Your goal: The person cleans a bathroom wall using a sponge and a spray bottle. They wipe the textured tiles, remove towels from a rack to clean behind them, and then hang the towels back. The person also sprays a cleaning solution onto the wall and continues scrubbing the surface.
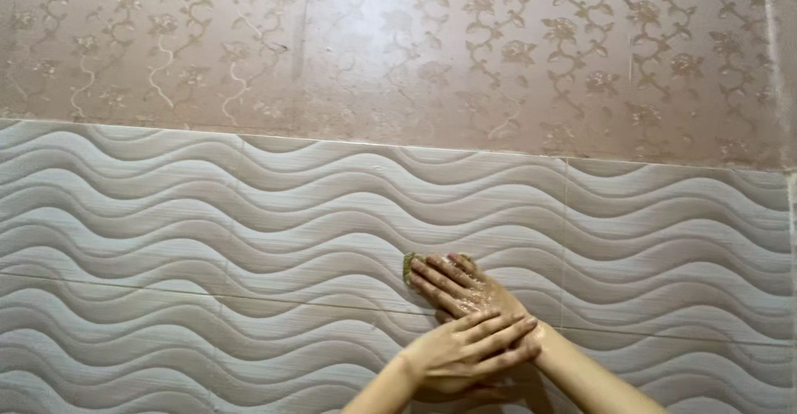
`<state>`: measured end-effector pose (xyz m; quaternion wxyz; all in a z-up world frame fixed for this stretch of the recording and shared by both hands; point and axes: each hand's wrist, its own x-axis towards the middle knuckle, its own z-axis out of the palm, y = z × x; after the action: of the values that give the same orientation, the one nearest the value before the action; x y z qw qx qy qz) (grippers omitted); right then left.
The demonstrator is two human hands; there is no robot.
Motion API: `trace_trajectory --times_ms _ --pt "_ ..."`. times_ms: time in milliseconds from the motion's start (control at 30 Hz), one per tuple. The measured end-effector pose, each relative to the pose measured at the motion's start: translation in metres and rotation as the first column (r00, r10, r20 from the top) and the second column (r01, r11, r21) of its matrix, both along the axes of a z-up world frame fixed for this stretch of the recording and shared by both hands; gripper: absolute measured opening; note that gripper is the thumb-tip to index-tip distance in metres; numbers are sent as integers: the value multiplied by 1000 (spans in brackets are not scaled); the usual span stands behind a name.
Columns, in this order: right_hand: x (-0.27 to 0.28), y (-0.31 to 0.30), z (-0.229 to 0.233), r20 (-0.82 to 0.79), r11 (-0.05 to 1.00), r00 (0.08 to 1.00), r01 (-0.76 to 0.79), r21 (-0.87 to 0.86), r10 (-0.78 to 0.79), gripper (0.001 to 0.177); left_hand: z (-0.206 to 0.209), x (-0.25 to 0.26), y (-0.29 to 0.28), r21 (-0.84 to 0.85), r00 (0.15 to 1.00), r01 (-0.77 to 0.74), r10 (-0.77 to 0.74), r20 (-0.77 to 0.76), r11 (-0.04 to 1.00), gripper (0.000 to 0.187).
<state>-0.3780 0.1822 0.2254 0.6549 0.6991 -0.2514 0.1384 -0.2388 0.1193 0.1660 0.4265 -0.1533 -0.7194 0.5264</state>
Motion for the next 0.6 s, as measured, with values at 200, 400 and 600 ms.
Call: trace_trajectory --times_ms 200,400,600 --pt "-33 18 -46 38 818 981 139 557 -192 74 9 -42 6 226 986 -68 31 165 972 71" --pt "-142 25 -46 -282 985 952 148 87 -118 68 21 -32 1 222 988 -101 71 137 970 85" --pt "-129 55 43 294 979 935 172 111 -198 90 33 6 -1 196 966 -228 246 -75 954 86"
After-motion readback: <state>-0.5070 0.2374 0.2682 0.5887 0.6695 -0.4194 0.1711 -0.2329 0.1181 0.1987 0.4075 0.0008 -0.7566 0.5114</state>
